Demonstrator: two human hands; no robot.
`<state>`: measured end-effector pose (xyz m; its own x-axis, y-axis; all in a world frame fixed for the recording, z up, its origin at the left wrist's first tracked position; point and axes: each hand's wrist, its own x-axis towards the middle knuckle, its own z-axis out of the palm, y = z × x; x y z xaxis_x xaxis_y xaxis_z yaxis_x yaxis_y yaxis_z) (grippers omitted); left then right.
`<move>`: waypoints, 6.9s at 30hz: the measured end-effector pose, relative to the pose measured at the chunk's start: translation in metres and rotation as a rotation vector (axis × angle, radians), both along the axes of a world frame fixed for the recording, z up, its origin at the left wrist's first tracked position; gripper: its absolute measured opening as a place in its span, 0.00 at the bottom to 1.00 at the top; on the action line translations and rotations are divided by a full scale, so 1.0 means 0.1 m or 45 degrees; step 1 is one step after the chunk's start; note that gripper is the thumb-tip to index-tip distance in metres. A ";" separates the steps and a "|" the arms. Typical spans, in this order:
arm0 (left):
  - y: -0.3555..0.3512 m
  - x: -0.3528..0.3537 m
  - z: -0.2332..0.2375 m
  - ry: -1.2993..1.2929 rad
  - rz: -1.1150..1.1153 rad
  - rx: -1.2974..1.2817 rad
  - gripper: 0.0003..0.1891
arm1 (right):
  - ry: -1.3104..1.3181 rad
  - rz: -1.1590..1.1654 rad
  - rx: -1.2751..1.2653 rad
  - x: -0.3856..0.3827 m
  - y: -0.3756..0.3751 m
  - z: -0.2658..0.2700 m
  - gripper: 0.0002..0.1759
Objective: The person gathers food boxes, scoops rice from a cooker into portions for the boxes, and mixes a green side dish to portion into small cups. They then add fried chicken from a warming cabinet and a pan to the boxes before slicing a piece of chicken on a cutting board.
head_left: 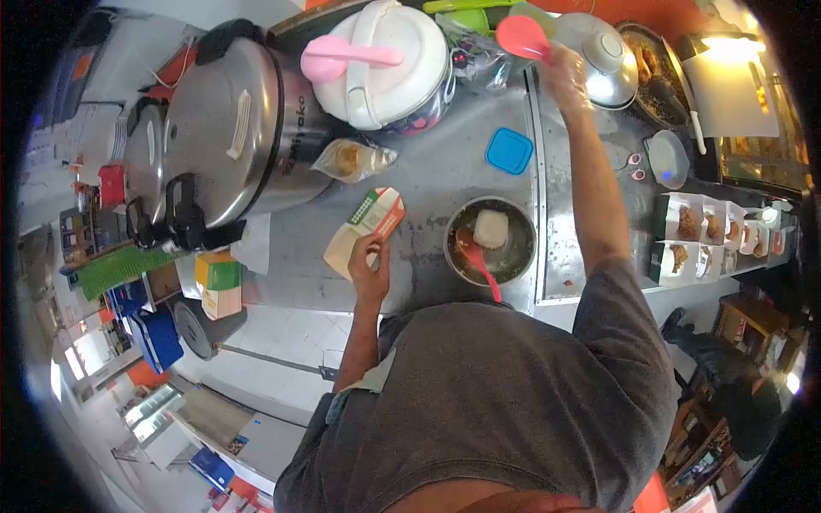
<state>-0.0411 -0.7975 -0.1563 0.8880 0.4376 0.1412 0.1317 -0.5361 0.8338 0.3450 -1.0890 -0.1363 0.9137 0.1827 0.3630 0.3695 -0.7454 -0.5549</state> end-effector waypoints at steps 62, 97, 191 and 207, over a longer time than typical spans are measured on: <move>-0.79 0.65 0.08 -0.259 -0.941 1.655 0.33 | -0.179 -0.447 0.192 -3.92 -0.87 0.58 0.16; -1.17 2.32 -1.08 0.072 0.019 -0.232 0.47 | 0.230 0.312 0.102 0.71 0.60 0.04 0.14; -0.91 -0.34 -1.15 0.558 -0.472 -1.647 0.16 | 0.750 0.806 -0.927 -3.31 0.63 -0.86 0.27; -0.59 -0.26 -1.14 0.652 -0.585 -1.309 0.20 | 0.605 0.039 -0.779 -3.28 0.52 -0.28 0.16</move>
